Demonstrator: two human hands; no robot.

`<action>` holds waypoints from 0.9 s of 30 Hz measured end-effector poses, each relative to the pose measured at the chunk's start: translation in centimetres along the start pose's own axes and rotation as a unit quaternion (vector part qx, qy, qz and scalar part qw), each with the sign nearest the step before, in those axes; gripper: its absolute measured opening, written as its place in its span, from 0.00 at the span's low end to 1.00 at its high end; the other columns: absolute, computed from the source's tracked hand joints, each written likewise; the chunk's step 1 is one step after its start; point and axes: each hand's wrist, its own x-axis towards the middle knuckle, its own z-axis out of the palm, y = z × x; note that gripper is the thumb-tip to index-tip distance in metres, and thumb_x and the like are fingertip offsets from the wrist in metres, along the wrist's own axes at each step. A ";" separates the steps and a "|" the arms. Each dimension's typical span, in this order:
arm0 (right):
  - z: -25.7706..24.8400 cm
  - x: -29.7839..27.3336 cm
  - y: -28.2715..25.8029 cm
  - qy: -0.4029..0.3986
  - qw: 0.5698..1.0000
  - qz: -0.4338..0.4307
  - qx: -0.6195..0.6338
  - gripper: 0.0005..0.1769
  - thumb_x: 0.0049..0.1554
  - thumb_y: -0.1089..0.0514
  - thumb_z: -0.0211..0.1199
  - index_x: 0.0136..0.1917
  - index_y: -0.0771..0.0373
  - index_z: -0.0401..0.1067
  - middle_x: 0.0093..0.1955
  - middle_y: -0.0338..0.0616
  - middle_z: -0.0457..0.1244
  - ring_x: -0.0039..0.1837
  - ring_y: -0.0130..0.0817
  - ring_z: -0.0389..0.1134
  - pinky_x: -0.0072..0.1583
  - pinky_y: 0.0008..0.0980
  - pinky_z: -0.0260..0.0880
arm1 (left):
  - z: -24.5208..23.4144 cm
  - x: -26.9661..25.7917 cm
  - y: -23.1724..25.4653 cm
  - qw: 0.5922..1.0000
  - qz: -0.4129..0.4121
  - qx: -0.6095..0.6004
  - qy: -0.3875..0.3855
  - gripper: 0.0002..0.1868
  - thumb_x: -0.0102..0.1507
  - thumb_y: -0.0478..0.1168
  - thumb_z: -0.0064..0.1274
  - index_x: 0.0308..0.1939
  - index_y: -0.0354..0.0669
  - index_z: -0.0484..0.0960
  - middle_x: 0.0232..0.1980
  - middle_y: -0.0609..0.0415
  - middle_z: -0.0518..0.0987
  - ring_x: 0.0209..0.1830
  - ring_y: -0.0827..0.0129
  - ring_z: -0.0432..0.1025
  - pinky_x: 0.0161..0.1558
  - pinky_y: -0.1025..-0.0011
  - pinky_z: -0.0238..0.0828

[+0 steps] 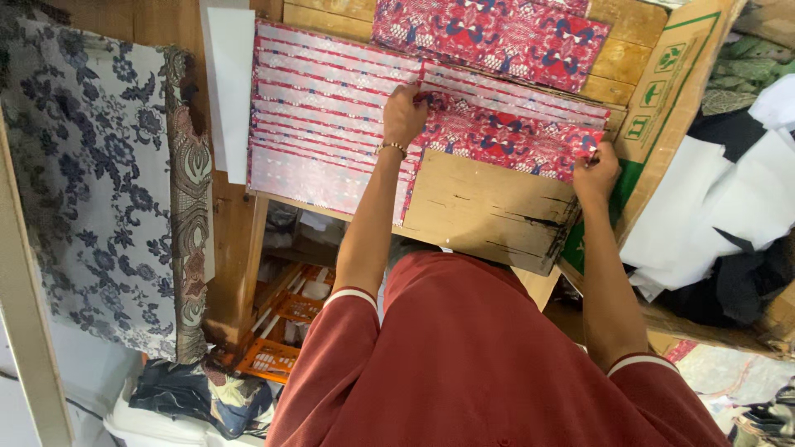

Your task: The person repeatedly folds small rectangular pieces of patterned fabric on a wooden table. They pick up a piece, fold it in half, and place it on a growing stack. The person occasionally picks up a white paper sheet to separate layers of fabric. The task continues with the same folding motion throughout the clip.

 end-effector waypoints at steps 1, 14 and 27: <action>0.2 -0.1 -0.4 0.007 1.000 -0.001 -0.005 0.10 0.55 0.69 0.68 0.46 0.66 0.68 0.38 0.46 0.64 0.39 0.31 0.66 0.44 0.33 0.66 | -0.3 0.2 -0.1 1.000 -0.009 -0.007 -0.009 0.08 0.54 0.36 0.59 0.36 0.38 0.84 0.40 0.40 0.82 0.40 0.46 0.77 0.43 0.55 0.75; 2.6 -0.7 -4.3 0.090 0.995 0.021 -0.043 0.10 0.55 0.66 0.71 0.47 0.65 0.70 0.39 0.44 0.66 0.41 0.35 0.66 0.46 0.35 0.68 | -1.2 1.6 -1.5 1.000 -0.010 -0.029 -0.004 0.09 0.52 0.35 0.58 0.37 0.40 0.85 0.40 0.43 0.81 0.40 0.47 0.77 0.43 0.53 0.74; 3.8 -0.7 -6.7 0.087 0.971 0.159 -0.157 0.21 0.52 0.66 0.67 0.56 0.61 0.63 0.47 0.54 0.67 0.53 0.55 0.70 0.57 0.50 0.66 | -1.4 1.9 -1.9 0.996 -0.066 0.033 -0.056 0.08 0.53 0.37 0.58 0.35 0.40 0.83 0.44 0.43 0.82 0.44 0.47 0.77 0.48 0.53 0.75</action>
